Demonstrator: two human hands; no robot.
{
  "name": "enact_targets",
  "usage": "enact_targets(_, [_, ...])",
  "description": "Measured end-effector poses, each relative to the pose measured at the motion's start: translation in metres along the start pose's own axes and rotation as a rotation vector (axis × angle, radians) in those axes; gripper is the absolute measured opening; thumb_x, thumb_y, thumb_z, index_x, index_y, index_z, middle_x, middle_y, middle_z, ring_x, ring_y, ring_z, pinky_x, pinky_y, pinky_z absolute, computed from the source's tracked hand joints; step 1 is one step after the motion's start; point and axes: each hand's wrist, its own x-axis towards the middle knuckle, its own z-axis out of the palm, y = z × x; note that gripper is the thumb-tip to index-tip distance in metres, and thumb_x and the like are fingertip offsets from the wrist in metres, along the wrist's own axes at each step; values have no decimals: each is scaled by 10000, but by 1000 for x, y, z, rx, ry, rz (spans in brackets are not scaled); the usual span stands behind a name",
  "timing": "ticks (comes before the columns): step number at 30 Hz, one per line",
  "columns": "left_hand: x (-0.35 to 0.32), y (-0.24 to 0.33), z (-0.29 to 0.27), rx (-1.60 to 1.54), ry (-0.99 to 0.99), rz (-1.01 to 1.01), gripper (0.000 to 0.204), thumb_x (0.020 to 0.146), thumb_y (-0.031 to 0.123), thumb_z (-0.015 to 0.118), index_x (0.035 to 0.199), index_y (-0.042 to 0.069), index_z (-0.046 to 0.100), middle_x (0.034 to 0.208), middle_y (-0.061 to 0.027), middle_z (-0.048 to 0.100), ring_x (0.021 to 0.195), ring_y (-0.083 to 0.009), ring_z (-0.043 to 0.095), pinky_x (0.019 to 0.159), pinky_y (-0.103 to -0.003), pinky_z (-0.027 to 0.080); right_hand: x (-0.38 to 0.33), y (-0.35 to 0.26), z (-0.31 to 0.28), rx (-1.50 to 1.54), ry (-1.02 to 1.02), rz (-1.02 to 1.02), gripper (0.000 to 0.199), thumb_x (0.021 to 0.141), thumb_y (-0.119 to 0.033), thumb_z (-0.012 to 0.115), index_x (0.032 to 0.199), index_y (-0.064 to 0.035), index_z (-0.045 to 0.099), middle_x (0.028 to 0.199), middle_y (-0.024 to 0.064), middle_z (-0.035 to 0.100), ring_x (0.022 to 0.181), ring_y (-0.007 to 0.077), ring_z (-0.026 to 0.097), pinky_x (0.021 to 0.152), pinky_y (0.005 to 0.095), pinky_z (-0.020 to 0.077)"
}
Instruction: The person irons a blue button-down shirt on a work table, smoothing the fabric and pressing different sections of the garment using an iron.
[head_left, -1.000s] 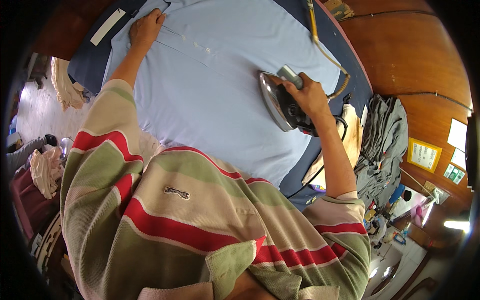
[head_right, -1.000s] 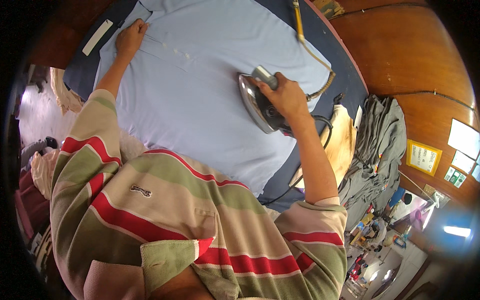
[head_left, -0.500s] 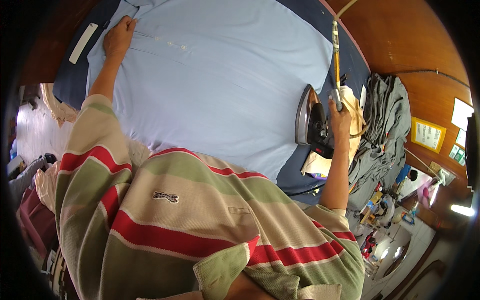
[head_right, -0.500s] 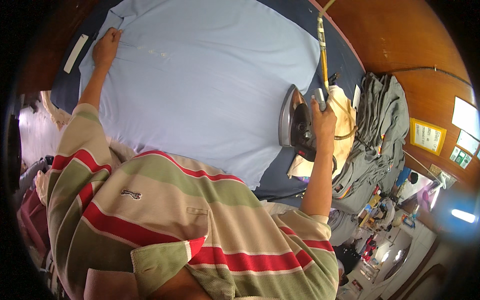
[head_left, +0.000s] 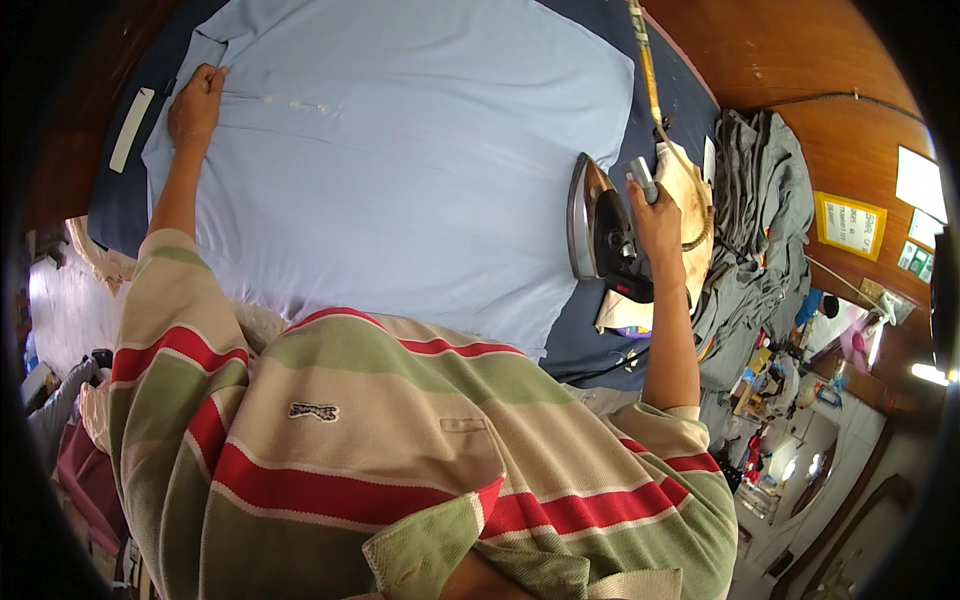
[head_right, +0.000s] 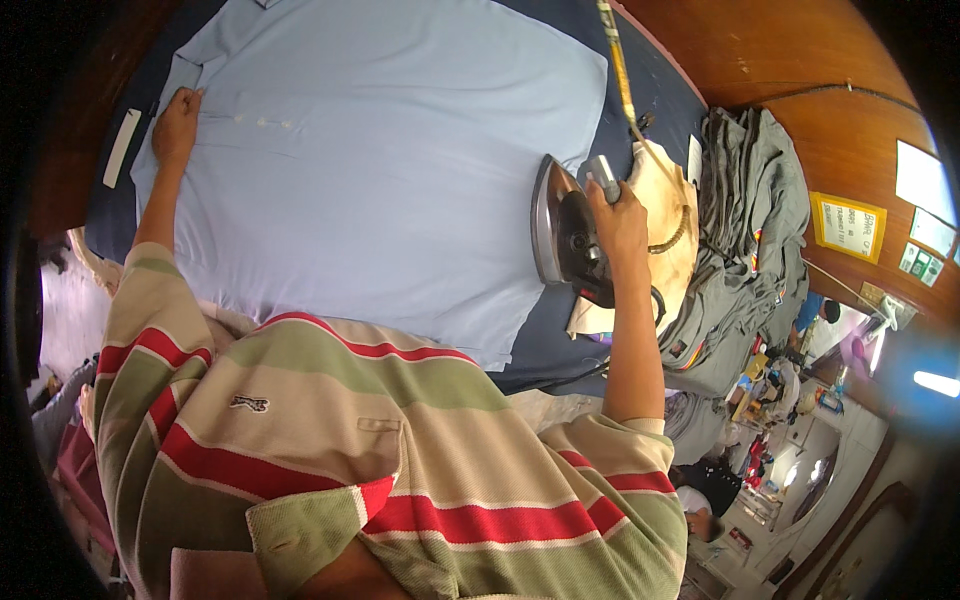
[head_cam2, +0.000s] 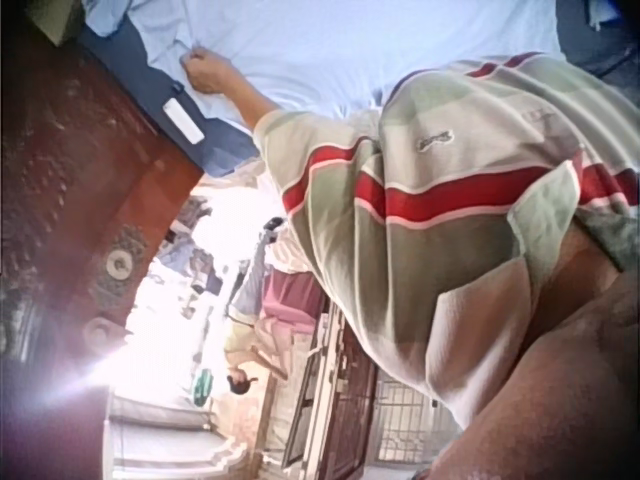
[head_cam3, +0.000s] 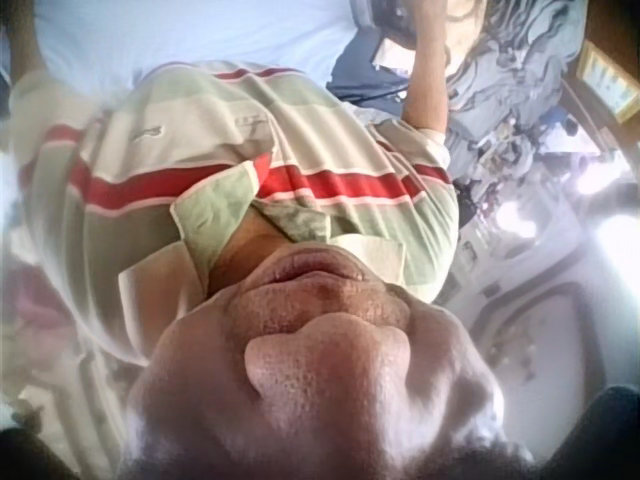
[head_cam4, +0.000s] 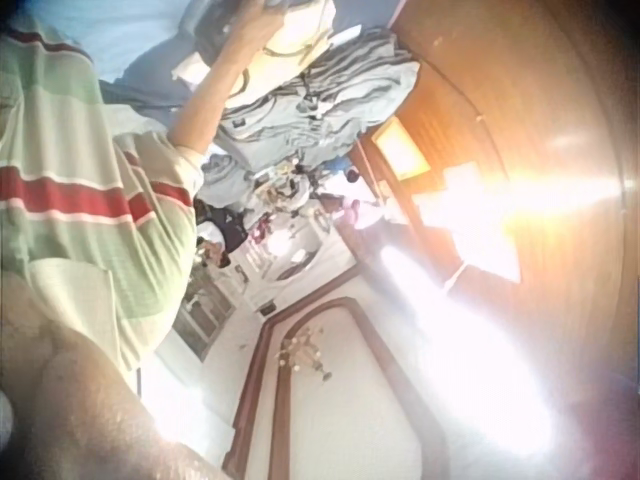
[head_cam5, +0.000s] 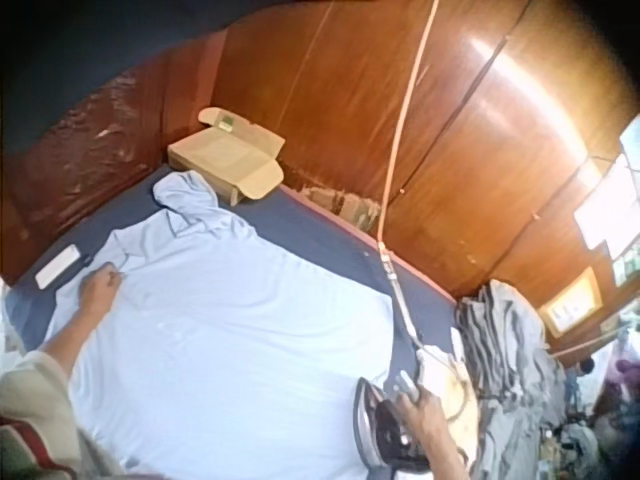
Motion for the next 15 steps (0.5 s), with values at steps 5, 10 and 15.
enact_targets(5, [0,2,2,-23,3,30,343,908,421,450,864,91,532,808,-118,639,775,-350,601,642,-429,445,3,23,5,63,79,150,573,799,-458,564,952,93,607,865,318,607,885,446,594,772,445,458])
enact_targets(10, [1,0,2,-7,-23,9,383,915,460,406,907,105,549,863,-122,645,838,-355,600,690,-428,451,-31,24,5,88,46,188,576,787,-453,576,922,107,602,851,331,597,862,452,591,747,450,455])
enact_targets(15, [14,1,-7,-33,-104,-81,479,920,519,329,1046,128,577,1018,-119,636,990,-333,575,792,-410,444,-39,54,-9,241,-1,209,459,775,-366,644,970,47,599,699,98,592,611,169,572,566,294,454])
